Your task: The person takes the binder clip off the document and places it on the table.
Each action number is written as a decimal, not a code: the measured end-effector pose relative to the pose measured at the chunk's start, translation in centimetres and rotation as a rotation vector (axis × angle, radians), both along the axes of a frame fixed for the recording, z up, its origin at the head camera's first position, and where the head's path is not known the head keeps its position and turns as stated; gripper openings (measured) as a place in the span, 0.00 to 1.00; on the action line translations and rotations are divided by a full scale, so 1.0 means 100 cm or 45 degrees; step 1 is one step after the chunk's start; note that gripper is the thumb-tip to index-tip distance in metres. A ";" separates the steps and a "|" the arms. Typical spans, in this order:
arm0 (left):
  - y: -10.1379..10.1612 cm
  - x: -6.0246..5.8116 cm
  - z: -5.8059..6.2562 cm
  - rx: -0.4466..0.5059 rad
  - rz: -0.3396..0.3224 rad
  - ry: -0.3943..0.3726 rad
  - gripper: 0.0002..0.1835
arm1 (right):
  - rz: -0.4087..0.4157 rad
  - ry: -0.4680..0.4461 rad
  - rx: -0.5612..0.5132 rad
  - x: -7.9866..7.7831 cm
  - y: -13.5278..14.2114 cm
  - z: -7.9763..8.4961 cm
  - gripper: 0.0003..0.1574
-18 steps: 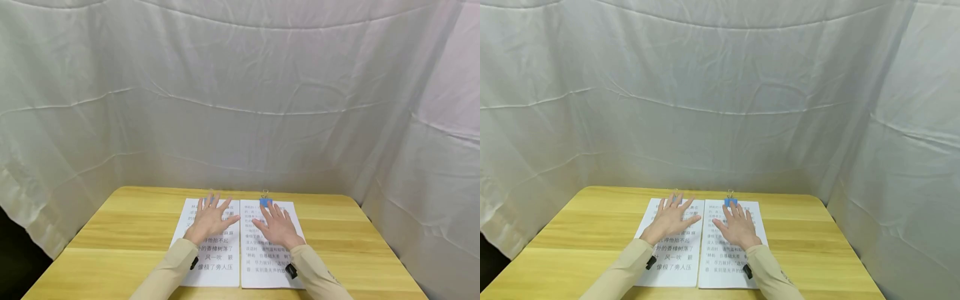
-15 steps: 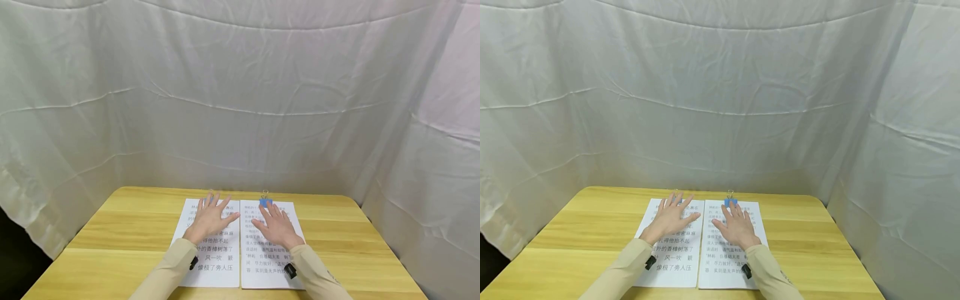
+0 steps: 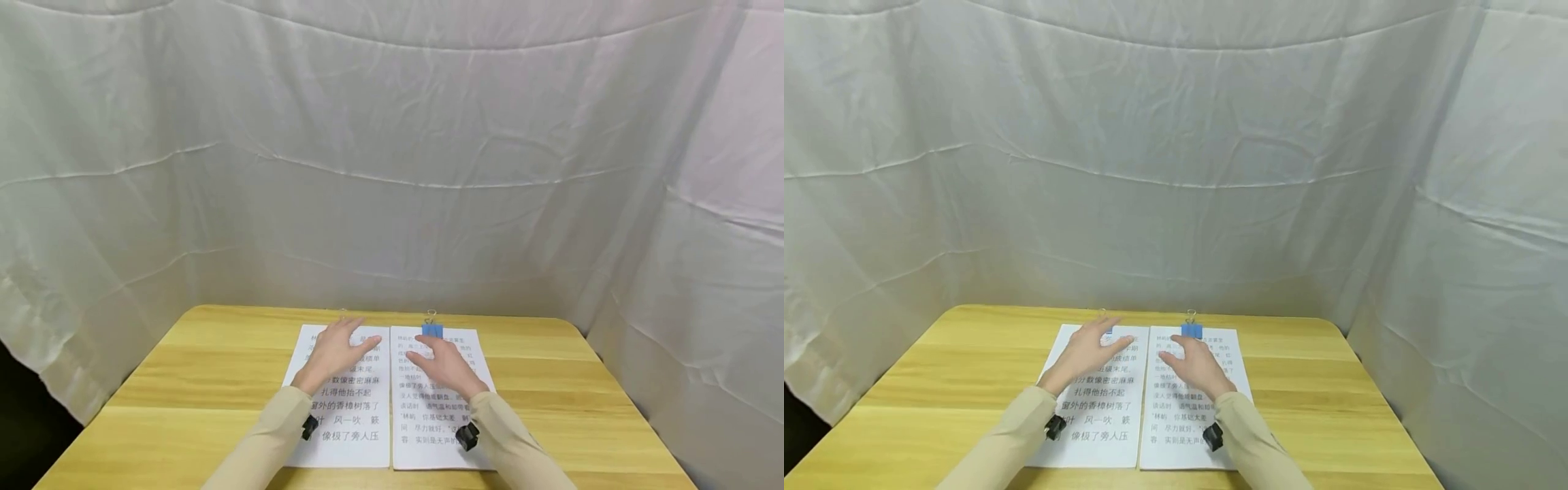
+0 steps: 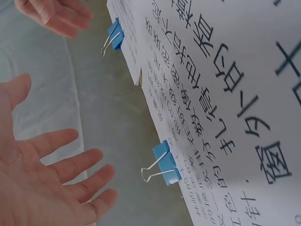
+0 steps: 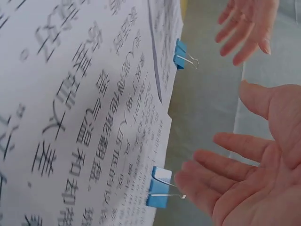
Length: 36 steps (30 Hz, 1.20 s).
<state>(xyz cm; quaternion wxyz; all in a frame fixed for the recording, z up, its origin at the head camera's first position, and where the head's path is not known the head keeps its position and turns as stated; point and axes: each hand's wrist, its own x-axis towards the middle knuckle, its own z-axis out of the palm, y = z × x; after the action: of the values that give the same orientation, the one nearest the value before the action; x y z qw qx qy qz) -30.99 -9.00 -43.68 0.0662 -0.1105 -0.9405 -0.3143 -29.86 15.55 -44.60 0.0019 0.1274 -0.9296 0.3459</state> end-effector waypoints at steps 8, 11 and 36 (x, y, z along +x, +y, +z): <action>-0.016 -0.005 0.000 0.215 -0.028 -0.104 0.41 | -0.006 -0.127 -0.225 -0.015 -0.003 -0.006 0.28; -0.022 -0.008 -0.001 0.218 -0.036 -0.111 0.39 | 0.009 -0.191 -0.311 -0.019 -0.005 -0.008 0.28; -0.072 -0.033 -0.028 0.534 0.065 -0.284 0.29 | 0.216 -0.300 -0.353 -0.070 -0.033 -0.028 0.22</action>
<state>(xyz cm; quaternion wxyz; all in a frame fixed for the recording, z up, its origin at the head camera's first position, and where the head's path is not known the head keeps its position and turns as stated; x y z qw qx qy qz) -34.32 -16.21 -46.44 -0.0089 -0.0351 -0.8587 -0.5112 -36.85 12.24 -47.39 -0.1186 0.1625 -0.8528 0.4819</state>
